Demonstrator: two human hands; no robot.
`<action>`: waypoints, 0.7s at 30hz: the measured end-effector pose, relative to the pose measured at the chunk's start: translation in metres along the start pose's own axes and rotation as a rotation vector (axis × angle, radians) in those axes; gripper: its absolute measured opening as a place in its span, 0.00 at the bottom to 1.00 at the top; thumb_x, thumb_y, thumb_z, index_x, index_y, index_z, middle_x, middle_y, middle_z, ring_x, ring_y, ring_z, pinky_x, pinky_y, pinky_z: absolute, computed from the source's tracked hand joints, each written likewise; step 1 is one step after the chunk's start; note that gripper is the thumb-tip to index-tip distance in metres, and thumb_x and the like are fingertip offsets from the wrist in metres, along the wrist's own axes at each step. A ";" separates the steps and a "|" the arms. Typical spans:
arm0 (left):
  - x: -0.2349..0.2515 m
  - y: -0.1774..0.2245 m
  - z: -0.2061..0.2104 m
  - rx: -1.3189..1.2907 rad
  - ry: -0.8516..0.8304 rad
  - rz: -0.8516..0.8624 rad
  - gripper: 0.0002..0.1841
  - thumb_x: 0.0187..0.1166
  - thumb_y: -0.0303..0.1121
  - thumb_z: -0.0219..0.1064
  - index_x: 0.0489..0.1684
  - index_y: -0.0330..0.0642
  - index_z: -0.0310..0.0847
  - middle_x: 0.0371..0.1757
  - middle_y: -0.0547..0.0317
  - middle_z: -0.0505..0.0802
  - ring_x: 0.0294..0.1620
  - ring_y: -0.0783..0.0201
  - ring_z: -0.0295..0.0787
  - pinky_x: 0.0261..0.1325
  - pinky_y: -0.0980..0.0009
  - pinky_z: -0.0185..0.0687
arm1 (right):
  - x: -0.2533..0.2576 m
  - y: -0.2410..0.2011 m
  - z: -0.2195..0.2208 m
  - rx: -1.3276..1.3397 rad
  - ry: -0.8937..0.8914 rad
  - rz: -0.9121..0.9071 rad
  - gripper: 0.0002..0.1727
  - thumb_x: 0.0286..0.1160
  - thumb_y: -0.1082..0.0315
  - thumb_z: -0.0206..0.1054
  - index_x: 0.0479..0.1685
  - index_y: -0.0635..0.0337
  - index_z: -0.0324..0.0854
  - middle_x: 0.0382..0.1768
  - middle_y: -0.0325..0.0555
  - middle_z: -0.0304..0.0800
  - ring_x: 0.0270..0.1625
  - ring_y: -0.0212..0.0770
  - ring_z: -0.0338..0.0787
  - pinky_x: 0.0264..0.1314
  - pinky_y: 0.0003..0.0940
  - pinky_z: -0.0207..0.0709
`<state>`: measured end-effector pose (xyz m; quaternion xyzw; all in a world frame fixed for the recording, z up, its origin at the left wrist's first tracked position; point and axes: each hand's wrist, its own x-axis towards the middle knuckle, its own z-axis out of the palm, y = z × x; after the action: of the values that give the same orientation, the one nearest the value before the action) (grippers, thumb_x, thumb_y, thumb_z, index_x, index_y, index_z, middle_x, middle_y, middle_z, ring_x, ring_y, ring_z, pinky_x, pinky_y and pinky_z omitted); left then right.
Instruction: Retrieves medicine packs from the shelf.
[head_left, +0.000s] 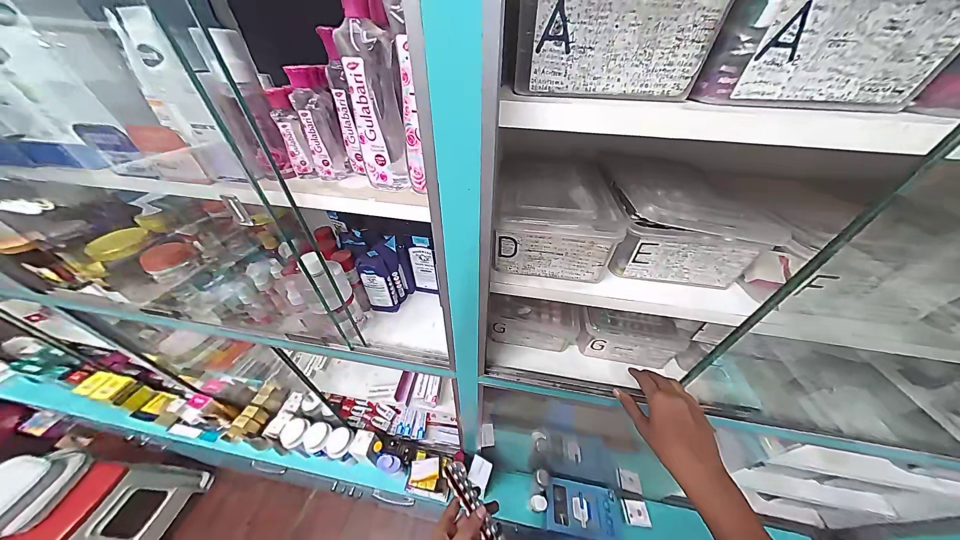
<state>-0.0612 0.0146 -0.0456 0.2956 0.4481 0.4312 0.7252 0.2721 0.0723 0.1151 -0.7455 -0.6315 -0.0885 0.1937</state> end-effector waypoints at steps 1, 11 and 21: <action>0.000 0.000 0.000 -0.002 0.001 0.000 0.25 0.86 0.30 0.60 0.78 0.29 0.60 0.53 0.46 0.95 0.50 0.56 0.96 0.62 0.56 0.90 | -0.002 -0.003 0.003 0.049 -0.035 0.023 0.27 0.74 0.55 0.75 0.65 0.67 0.86 0.63 0.67 0.89 0.67 0.69 0.87 0.62 0.64 0.81; 0.006 -0.006 0.000 -0.005 -0.036 -0.015 0.24 0.83 0.32 0.63 0.75 0.31 0.63 0.57 0.43 0.93 0.52 0.54 0.94 0.62 0.56 0.88 | -0.031 0.002 0.101 -0.019 0.188 -0.148 0.54 0.56 0.48 0.81 0.85 0.69 0.66 0.85 0.82 0.55 0.86 0.85 0.56 0.84 0.79 0.45; 0.007 -0.004 0.002 0.008 -0.064 -0.031 0.26 0.82 0.29 0.64 0.76 0.32 0.61 0.55 0.44 0.94 0.52 0.55 0.95 0.60 0.58 0.89 | -0.024 0.026 0.146 0.008 0.569 -0.277 0.31 0.82 0.39 0.50 0.69 0.50 0.80 0.70 0.58 0.83 0.81 0.60 0.73 0.84 0.65 0.45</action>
<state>-0.0563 0.0192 -0.0509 0.3050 0.4307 0.4083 0.7448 0.2762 0.1063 -0.0314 -0.5970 -0.6478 -0.3166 0.3517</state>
